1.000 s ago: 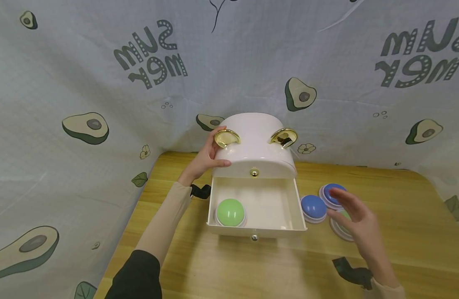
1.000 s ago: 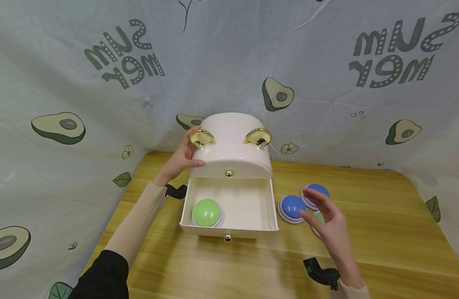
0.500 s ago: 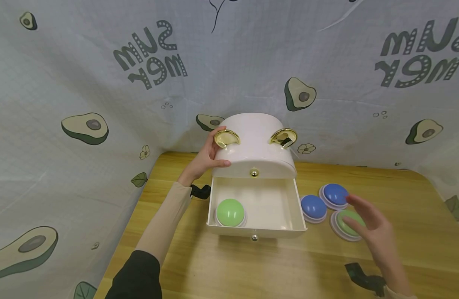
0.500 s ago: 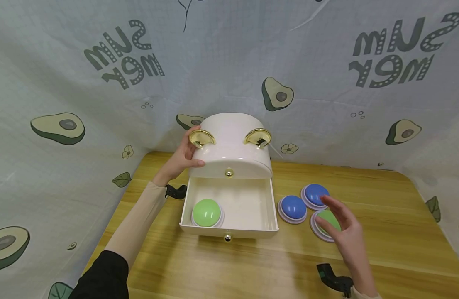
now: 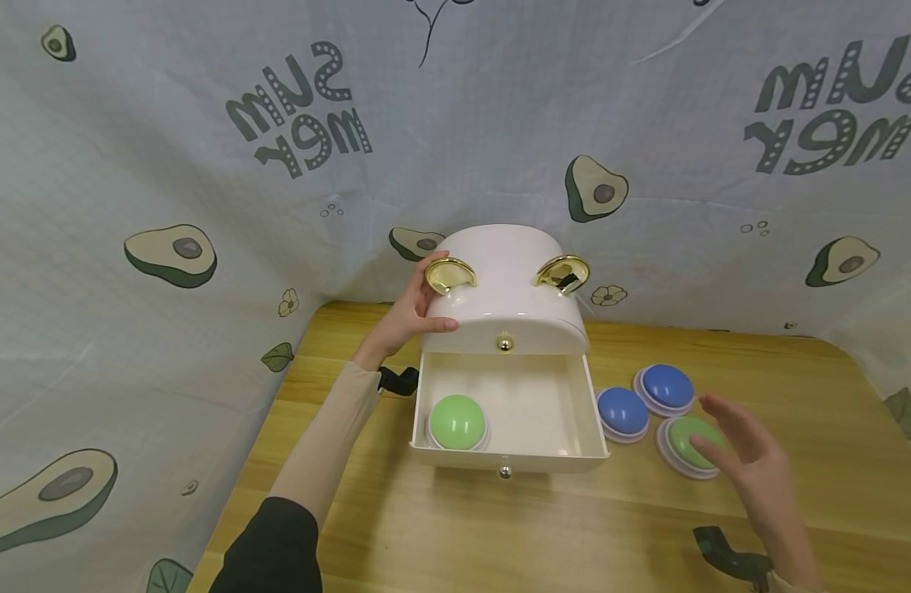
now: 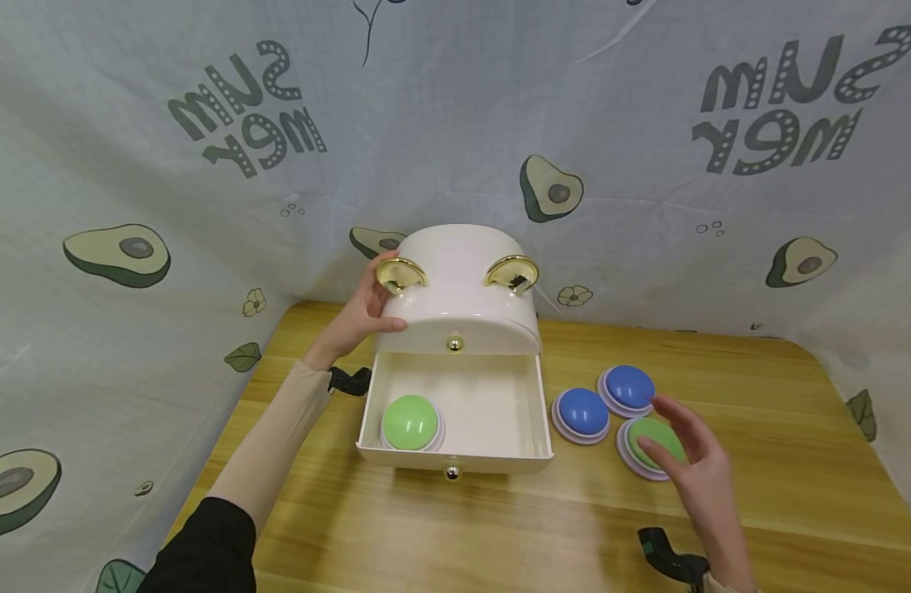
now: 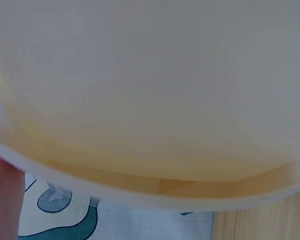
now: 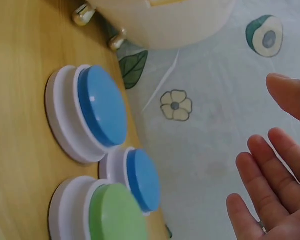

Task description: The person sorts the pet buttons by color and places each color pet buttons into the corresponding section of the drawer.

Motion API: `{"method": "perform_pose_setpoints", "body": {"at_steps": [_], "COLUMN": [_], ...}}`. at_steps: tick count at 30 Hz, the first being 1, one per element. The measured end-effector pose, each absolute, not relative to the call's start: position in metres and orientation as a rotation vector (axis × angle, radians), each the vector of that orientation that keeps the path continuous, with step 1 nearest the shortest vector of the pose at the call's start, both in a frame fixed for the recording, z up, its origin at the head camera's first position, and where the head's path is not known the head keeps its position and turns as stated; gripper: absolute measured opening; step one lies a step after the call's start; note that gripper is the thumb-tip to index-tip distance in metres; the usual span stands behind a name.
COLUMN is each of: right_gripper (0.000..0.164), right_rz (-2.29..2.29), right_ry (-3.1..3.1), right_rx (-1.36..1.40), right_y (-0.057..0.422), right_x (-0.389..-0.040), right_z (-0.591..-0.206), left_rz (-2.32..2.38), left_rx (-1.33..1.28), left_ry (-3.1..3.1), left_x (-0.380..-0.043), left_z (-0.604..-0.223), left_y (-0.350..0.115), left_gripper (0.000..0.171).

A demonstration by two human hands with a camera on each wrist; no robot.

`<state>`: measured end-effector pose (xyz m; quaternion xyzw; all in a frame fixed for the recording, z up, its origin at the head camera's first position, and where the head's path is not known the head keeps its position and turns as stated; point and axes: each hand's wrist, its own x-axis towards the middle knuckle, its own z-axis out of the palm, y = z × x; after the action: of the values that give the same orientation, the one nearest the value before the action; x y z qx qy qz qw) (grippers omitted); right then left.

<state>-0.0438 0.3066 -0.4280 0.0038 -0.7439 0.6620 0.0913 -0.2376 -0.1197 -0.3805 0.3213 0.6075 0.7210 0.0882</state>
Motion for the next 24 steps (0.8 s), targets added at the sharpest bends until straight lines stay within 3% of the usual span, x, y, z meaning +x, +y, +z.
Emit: {"method": "perform_pose_setpoints", "body": {"at_steps": [24], "right_gripper": [0.062], "right_rz": [1.724], "right_ry": [-2.421], "right_rx": [-0.143], "right_y": [0.327], "right_x": [-0.041], "right_z": [-0.463], "left_rz": [2.148], "left_rx": [0.944], "left_ry": [1.801], "left_x": [-0.237], "left_z": [-0.381], "left_y": [-0.120], "left_gripper": [0.098]}}
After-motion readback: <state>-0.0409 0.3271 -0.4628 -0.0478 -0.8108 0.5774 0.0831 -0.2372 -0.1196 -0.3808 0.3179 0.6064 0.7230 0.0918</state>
